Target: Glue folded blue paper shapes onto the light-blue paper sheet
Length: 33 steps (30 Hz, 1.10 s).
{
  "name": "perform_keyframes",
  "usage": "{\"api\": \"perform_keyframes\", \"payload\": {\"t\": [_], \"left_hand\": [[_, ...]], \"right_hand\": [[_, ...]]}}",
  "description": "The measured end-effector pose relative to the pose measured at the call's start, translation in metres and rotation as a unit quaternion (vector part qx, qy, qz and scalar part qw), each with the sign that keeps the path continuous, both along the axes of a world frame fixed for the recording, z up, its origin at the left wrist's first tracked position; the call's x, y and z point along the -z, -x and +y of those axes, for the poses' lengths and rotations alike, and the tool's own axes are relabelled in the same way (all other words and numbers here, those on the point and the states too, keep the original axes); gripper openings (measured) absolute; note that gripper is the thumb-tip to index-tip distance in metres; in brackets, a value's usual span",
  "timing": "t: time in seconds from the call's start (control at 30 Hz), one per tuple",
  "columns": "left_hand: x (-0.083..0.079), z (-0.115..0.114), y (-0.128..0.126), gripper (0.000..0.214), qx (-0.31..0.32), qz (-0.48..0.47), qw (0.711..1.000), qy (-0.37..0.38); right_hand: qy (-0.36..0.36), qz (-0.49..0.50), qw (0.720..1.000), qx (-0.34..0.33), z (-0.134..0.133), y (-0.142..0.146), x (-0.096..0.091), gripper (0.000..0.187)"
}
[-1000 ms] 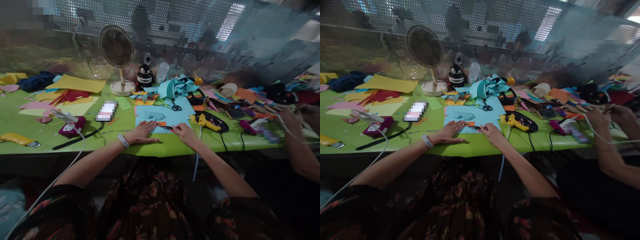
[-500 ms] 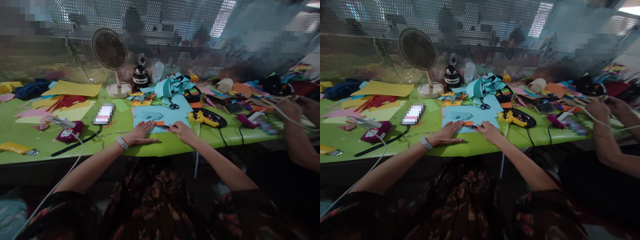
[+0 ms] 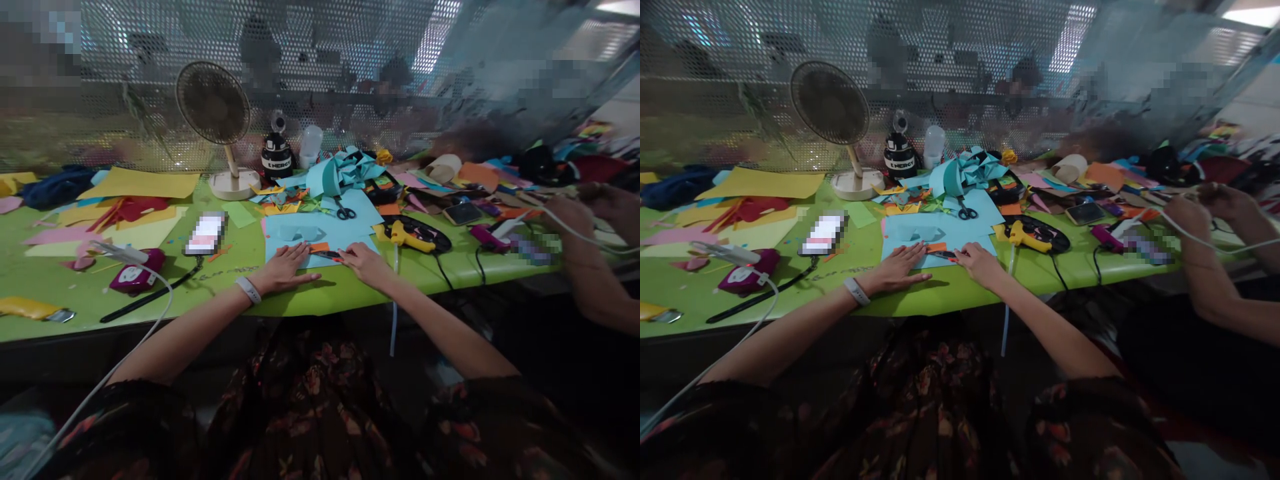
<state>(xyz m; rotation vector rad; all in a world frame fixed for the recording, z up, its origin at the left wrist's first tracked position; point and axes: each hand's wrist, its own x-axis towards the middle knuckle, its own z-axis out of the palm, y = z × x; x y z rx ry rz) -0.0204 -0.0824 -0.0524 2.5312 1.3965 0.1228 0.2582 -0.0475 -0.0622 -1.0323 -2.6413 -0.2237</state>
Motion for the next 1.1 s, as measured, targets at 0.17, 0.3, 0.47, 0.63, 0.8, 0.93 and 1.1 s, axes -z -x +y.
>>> {"api": "perform_keyframes", "payload": {"t": [0.17,0.3,0.47,0.63,0.8,0.93,1.1], "left_hand": [[-0.002,-0.007,0.010,0.095,-0.024,0.010,0.999,-0.041],[-0.004,-0.014,0.023,0.095,-0.017,0.030,0.999,-0.020],[-0.005,-0.017,0.025,0.097,-0.013,0.031,0.999,-0.018],[-0.002,-0.015,0.024,0.098,-0.010,0.032,0.999,-0.030],[0.001,-0.015,0.025,0.100,-0.005,0.031,0.999,-0.034],[0.001,-0.015,0.025,0.100,-0.009,0.019,0.999,-0.027],[0.000,-0.015,0.025,0.098,-0.008,0.008,1.000,-0.021]], "right_hand": [[0.020,0.006,1.000,0.005,0.001,-0.004,0.003,0.035],[0.032,0.011,0.999,0.004,0.001,-0.001,0.002,0.036],[0.033,0.006,0.999,-0.006,0.002,0.007,0.000,0.036],[0.029,0.006,1.000,-0.006,0.001,0.005,0.001,0.036],[0.027,0.004,0.999,-0.016,-0.002,0.001,-0.001,0.035],[0.034,0.002,0.999,-0.014,-0.002,0.010,-0.003,0.038],[0.043,0.009,0.999,-0.022,-0.003,0.015,-0.003,0.039]]}}
